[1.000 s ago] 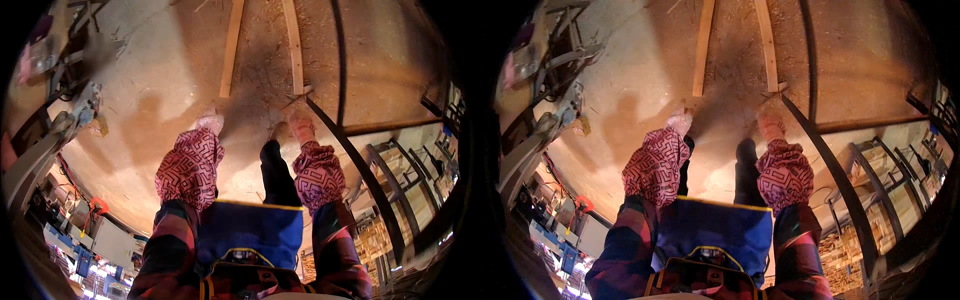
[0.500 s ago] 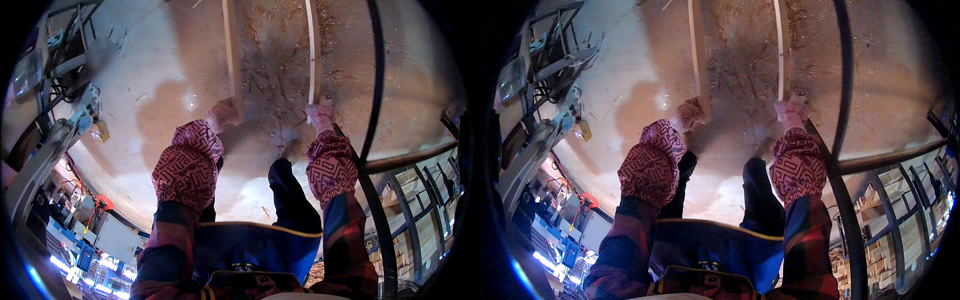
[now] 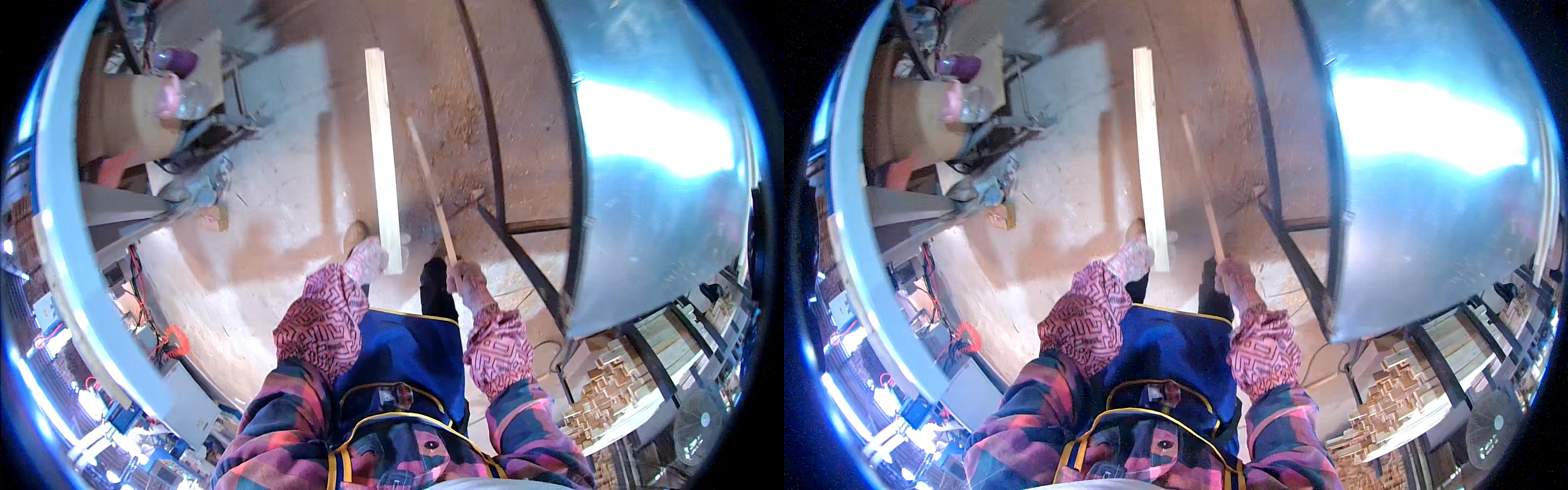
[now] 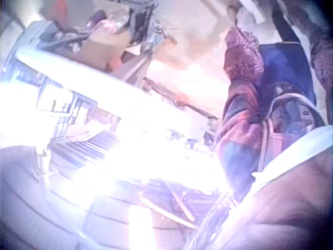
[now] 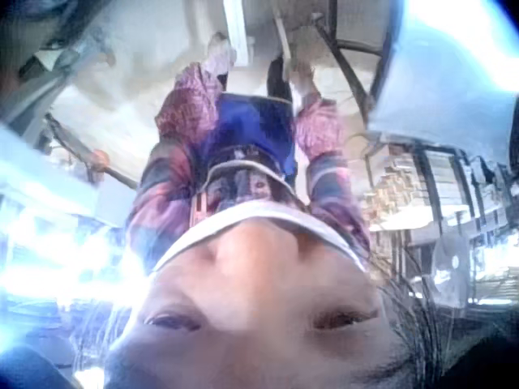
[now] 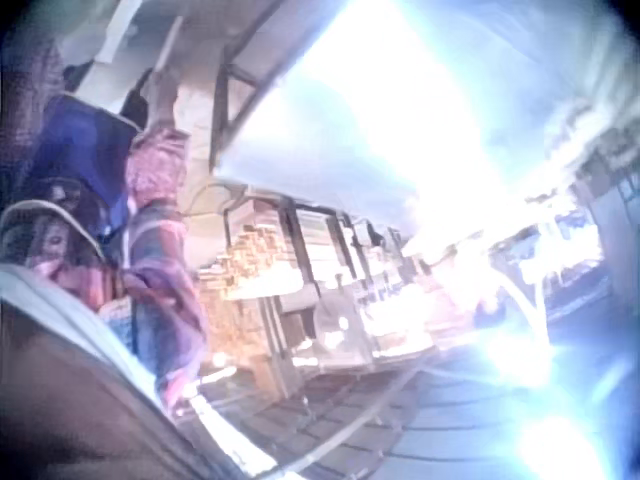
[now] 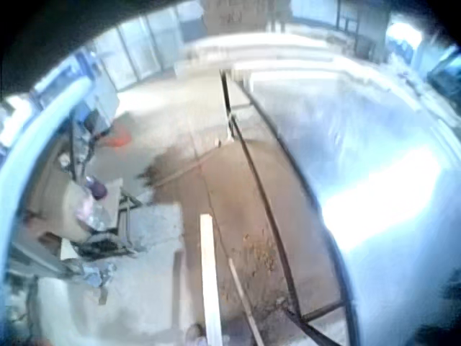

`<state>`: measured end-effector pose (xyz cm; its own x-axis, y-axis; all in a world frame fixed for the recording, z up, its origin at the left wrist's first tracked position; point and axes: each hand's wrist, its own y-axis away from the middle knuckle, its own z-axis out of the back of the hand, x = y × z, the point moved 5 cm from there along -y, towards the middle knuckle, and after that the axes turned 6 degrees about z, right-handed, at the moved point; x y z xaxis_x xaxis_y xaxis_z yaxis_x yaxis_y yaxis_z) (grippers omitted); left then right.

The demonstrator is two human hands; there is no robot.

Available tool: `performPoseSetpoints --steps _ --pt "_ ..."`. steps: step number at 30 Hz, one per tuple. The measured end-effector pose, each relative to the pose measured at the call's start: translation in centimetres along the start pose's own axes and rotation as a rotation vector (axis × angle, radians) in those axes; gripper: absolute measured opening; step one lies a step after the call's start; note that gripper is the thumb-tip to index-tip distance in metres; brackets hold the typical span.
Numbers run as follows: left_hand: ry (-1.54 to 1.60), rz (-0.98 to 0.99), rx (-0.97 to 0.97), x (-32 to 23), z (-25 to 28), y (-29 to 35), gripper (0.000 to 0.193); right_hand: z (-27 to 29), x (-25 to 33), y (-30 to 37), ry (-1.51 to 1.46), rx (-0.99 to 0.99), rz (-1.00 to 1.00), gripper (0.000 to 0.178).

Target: The person repeatedly picks up stacks of thin wooden planks from a metal table and places them onto a conveyor belt. The person aligns the planks before moving them and continues this cycle throughout the clip.

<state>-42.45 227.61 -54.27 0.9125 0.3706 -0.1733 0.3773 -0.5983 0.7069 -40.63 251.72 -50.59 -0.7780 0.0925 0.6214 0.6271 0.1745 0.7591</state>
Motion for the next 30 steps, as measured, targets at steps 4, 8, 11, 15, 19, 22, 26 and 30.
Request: performPoseSetpoints --steps 4,8,11,15,19,22,26,30 --pt "0.019 -0.157 0.107 -2.5 -9.6 7.8 0.055 -1.6 8.7 8.3 0.114 0.020 -0.171 0.036" --pt "-0.206 -0.176 -0.068 -4.7 -17.3 12.9 0.053 -3.7 14.4 14.5 -0.036 0.019 0.083 0.046" --pt "-0.232 -0.249 -0.100 -4.8 -24.8 15.5 0.060 -3.5 17.3 17.9 -0.086 -0.091 0.372 0.049" --pt "-1.194 -0.156 -0.338 -3.9 -35.6 17.4 0.058 -1.7 19.9 21.4 -0.062 -0.193 0.564 0.057" --pt "-1.972 -0.125 -0.177 -1.5 -42.8 17.0 0.066 1.3 20.8 24.9 -0.138 -0.165 0.533 0.060" --pt "-2.121 -0.046 0.044 -0.6 -42.8 15.3 0.081 5.5 20.3 28.7 0.080 -0.538 0.442 0.059" --pt "-1.142 0.272 0.026 0.4 -40.5 11.9 0.067 6.5 19.7 32.6 0.041 -0.586 0.465 0.065" --pt "-0.974 0.033 0.127 0.7 -45.2 8.0 0.064 5.1 20.8 33.0 0.020 -0.509 0.485 0.078"
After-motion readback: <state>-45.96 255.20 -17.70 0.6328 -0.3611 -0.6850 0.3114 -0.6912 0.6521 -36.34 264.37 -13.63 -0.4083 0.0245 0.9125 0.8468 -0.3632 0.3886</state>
